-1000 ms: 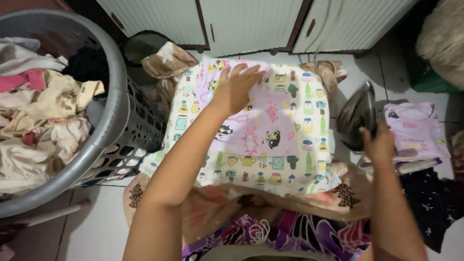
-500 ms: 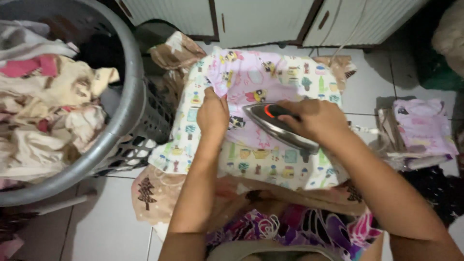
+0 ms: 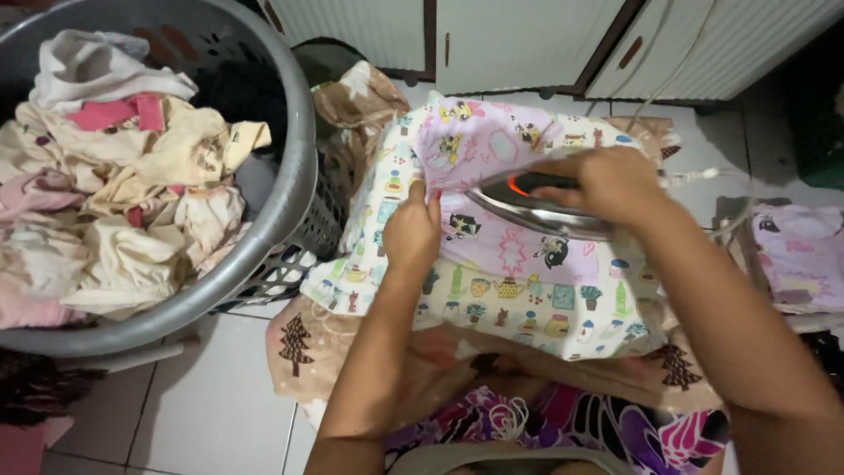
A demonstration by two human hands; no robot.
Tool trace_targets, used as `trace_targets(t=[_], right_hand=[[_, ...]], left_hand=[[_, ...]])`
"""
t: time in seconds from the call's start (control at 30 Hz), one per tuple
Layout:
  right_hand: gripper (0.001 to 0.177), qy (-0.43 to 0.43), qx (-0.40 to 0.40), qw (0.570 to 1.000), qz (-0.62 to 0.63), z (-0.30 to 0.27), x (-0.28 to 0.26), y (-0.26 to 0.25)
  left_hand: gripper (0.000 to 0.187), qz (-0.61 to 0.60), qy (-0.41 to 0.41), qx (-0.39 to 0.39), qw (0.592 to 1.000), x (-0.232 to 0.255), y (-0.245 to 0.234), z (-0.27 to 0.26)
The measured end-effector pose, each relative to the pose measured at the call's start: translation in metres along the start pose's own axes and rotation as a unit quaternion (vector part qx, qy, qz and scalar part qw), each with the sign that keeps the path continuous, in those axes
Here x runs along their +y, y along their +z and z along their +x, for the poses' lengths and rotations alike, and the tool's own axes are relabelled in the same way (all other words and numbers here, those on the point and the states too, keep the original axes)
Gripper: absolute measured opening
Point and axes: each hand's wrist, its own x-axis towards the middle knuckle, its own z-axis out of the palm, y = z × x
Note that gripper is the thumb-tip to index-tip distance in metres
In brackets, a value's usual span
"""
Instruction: Ironing small pieces of baby or toddler clothing on a flat surface.
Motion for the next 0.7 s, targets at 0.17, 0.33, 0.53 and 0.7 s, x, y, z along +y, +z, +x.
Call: trace_targets(t=[0.17,0.33,0.53,0.7], right_hand=[[0.051,-0.038,0.017,0.998,0.049,0.014,-0.038,-0.018],[0.044,0.047,-0.066,0.995,0.06,-0.016,-0.059,-0.032],[0.053,0.024,-0.133,0.99,0.043,-0.097,-0.059,-0.009],[0.053,0.13,-0.128,0.983,-0.003,-0.11,-0.015,0.009]], left_hand=[[0.04,0.01,0.005,-0.041,0.999,0.002,-0.006,-0.004],[0.039,-0.013,0.025,-0.066,0.997,-0.002,-0.015,-0.014],[0.038,-0.118,0.051,-0.033,0.991,0.003,-0.032,-0.022],[0.032,-0.25,-0.022,-0.103,0.963,-0.014,-0.049,-0.043]])
